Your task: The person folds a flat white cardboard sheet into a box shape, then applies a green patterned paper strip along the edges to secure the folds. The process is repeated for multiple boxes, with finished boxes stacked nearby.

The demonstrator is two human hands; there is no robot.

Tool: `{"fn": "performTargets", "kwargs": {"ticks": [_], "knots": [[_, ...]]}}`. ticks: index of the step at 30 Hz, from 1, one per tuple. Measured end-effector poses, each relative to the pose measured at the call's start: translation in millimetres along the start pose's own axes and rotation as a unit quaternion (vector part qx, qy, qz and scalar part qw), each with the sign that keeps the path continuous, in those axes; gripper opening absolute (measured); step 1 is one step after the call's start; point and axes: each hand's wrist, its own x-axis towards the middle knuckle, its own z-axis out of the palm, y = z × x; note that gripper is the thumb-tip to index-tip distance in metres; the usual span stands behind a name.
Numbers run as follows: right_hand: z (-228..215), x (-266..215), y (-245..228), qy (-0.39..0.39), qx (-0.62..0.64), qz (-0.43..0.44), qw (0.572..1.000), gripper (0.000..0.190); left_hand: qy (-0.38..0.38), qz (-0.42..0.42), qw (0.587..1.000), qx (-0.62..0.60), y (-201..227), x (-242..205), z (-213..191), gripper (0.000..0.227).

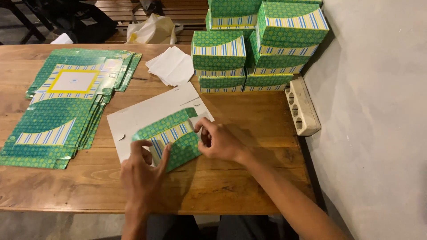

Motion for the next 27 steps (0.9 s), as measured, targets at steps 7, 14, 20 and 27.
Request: {"fn": "performTargets", "kwargs": {"ticks": [7,14,20,27], "knots": [[4.5,-2.1,-2.7,0.009,-0.072,-0.026,0.997,0.024,-0.22,0.061,0.973,0.017,9.9,47.9,-5.8,0.05],[-1.9,17.9,19.3,0.043,-0.215,-0.141,0.965,0.01,-0.336,0.156,0.925,0.085,2.6,101.7,39.3,0.063],[-15.3,44.1,18.7,-0.039,-0.196,-0.105,0.974,0.011,-0.306,0.211,0.928,-0.006,-5.0,102.5,51.4,0.038],[-6.2,53.4,39.9,0.008,-0.186,-0.11,0.976,0.029,-0.261,0.157,0.942,-0.14,-7.5,101.9,60.6,0.031]]}}
